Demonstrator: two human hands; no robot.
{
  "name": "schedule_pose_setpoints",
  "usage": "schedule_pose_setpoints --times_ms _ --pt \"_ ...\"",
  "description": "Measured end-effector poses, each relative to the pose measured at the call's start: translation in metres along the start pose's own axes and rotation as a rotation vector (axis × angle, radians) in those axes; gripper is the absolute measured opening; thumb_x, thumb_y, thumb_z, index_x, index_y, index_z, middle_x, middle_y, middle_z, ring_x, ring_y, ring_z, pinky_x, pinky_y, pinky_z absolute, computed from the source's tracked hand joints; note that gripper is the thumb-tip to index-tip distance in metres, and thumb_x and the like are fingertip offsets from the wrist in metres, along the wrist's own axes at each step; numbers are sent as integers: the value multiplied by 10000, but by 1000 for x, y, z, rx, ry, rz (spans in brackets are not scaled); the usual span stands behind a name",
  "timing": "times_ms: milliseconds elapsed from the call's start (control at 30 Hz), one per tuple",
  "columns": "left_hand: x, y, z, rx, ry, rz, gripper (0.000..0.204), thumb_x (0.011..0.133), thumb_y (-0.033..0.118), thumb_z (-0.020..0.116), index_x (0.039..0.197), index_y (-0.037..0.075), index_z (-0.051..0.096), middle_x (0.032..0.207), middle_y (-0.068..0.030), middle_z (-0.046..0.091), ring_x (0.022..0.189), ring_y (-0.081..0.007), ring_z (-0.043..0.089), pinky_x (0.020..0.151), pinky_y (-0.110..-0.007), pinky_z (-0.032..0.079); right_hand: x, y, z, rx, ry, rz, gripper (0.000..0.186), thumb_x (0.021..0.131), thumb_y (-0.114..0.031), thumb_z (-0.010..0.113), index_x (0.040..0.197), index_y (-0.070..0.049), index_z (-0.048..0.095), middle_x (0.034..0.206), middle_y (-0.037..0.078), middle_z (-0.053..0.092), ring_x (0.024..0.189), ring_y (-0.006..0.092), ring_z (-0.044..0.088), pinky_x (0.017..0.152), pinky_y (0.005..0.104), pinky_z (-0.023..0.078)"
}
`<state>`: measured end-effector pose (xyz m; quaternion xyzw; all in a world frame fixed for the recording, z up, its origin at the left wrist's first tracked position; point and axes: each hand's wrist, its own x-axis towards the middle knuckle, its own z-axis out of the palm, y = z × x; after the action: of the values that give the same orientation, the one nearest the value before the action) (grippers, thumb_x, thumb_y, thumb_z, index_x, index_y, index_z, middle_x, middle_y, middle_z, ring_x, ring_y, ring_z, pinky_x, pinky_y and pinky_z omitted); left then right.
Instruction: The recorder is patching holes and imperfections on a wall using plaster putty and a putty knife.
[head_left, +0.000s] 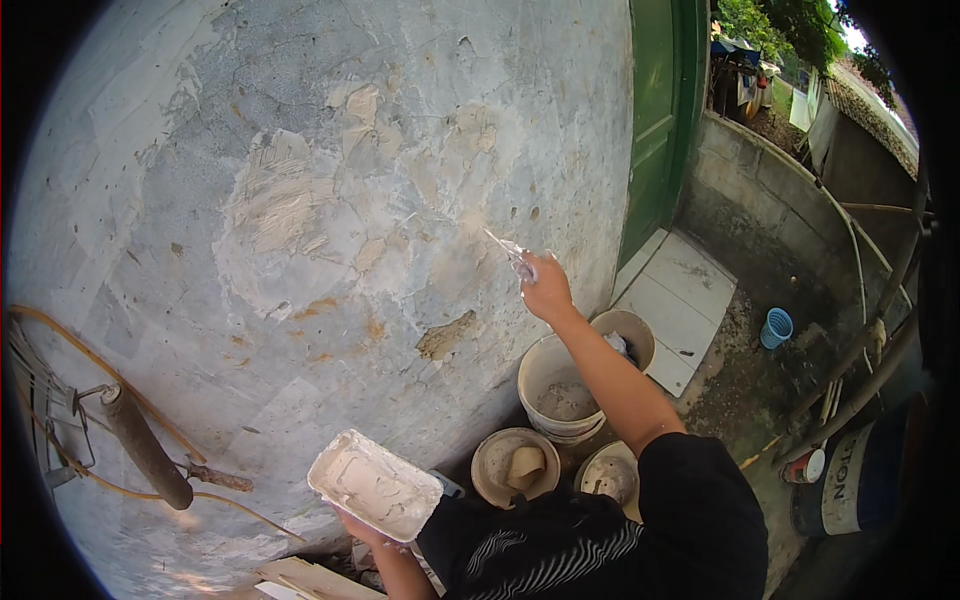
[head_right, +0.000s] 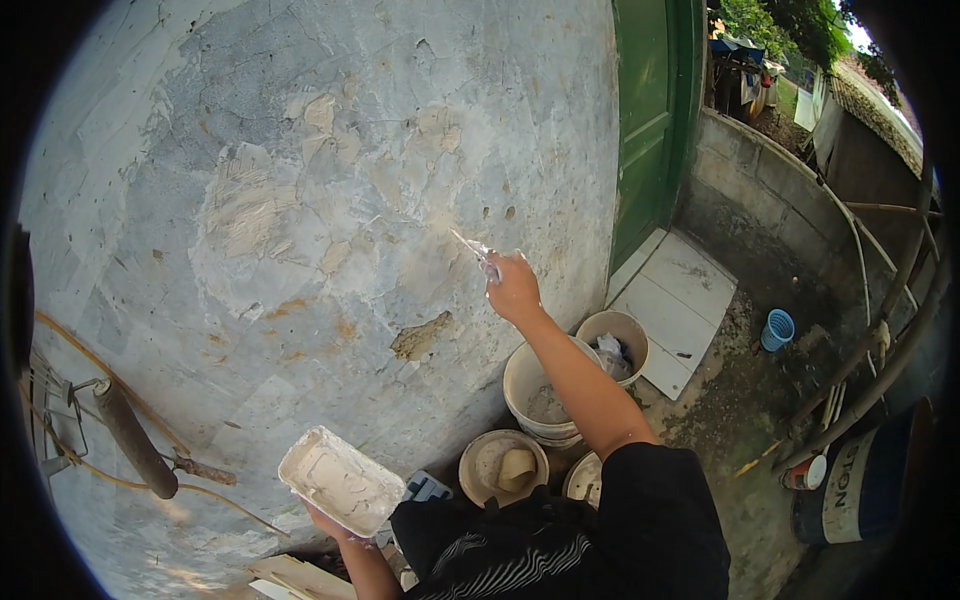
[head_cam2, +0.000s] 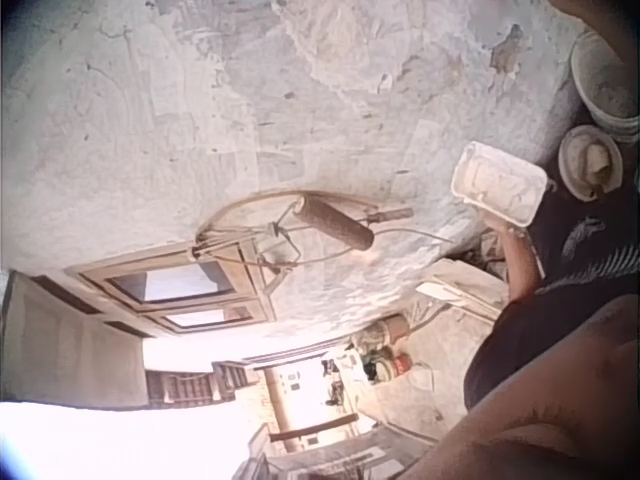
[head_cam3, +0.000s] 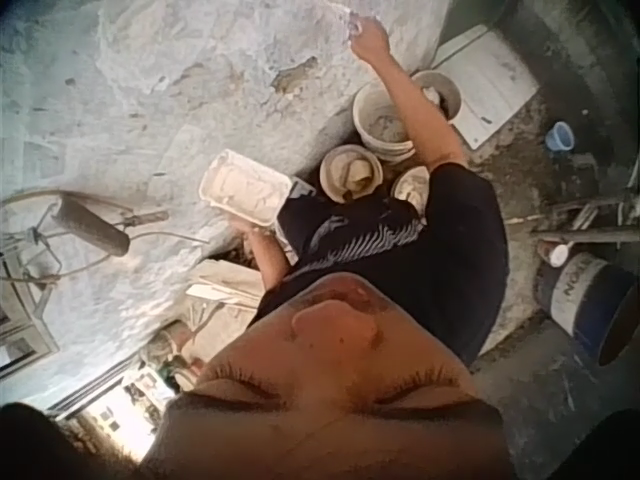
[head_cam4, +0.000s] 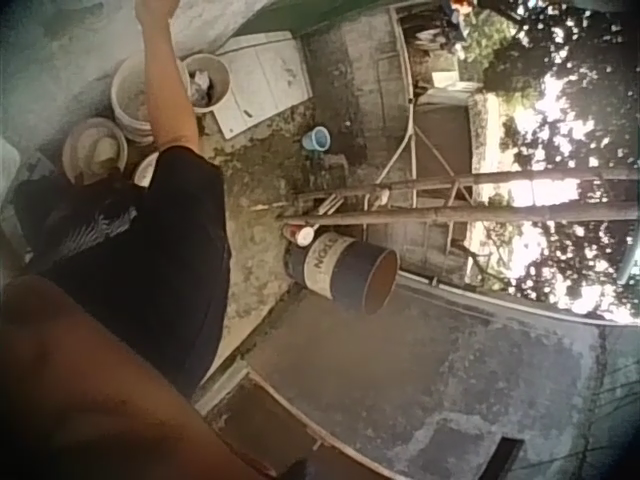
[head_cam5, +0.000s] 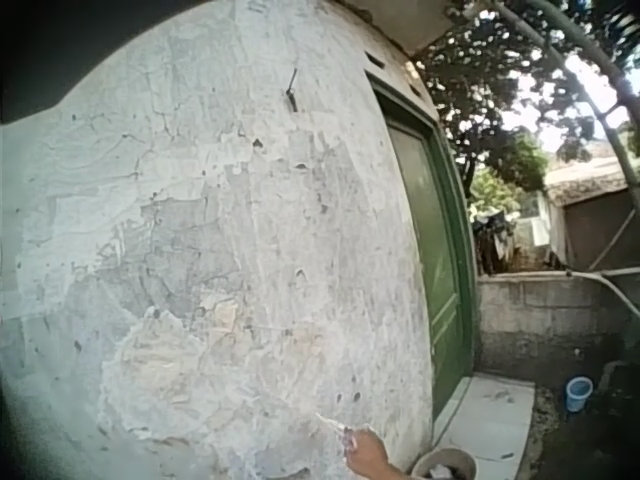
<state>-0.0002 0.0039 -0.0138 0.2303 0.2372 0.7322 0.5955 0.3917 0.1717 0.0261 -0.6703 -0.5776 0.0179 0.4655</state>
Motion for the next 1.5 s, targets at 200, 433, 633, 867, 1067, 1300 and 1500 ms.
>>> schedule_pose_setpoints --times_ms 200,433,633,867,1067,1300,1500 --pt "-2 2 -5 -11 29 12 579 920 510 287 1332 111 361 1295 -110 455 1118 -337 496 915 -486 430 -14 23 29 850 79 327 280 792 -6 512 1058 -24 598 922 110 632 800 190 591 689 306 458" --pt "-7 9 -8 -6 17 41 587 915 518 289 1333 111 361 1302 -108 449 1122 -343 490 916 -492 426 -26 20 38 1393 42 563 301 868 -56 498 1163 2 507 1026 79 610 880 181 618 748 304 498" --pt "-5 7 -5 -119 74 -10 578 916 504 305 1338 112 356 1299 -106 457 1130 -346 488 922 -500 421 -44 2 32 1609 41 641 251 877 -59 501 1120 -7 535 963 63 616 780 157 607 651 272 485" --pt "-4 5 -1 -128 -37 -41 580 914 503 312 1342 113 349 1305 -104 453 1133 -346 486 926 -502 416 -56 45 30 1552 153 707 227 881 -71 495 1094 -5 542 926 47 608 799 149 599 672 272 479" --pt "3 2 -15 -104 10 -33 584 915 508 303 1340 110 350 1312 -108 441 1131 -349 482 926 -498 416 -4 50 0 900 387 460 239 851 -73 517 1062 19 580 855 77 615 798 209 595 730 307 461" --pt "14 -3 -23 -68 114 -25 550 929 481 284 1322 108 377 1292 -100 462 1119 -340 493 919 -486 425 23 49 17 150 415 64 325 726 -4 535 1048 1 582 995 197 568 930 357 527 830 386 425" --pt "16 -5 -7 11 63 -14 545 926 483 294 1312 111 387 1268 -95 479 1089 -331 513 896 -477 444 29 53 28 70 478 57 350 707 12 532 1054 8 573 1008 186 578 966 361 524 841 399 420"
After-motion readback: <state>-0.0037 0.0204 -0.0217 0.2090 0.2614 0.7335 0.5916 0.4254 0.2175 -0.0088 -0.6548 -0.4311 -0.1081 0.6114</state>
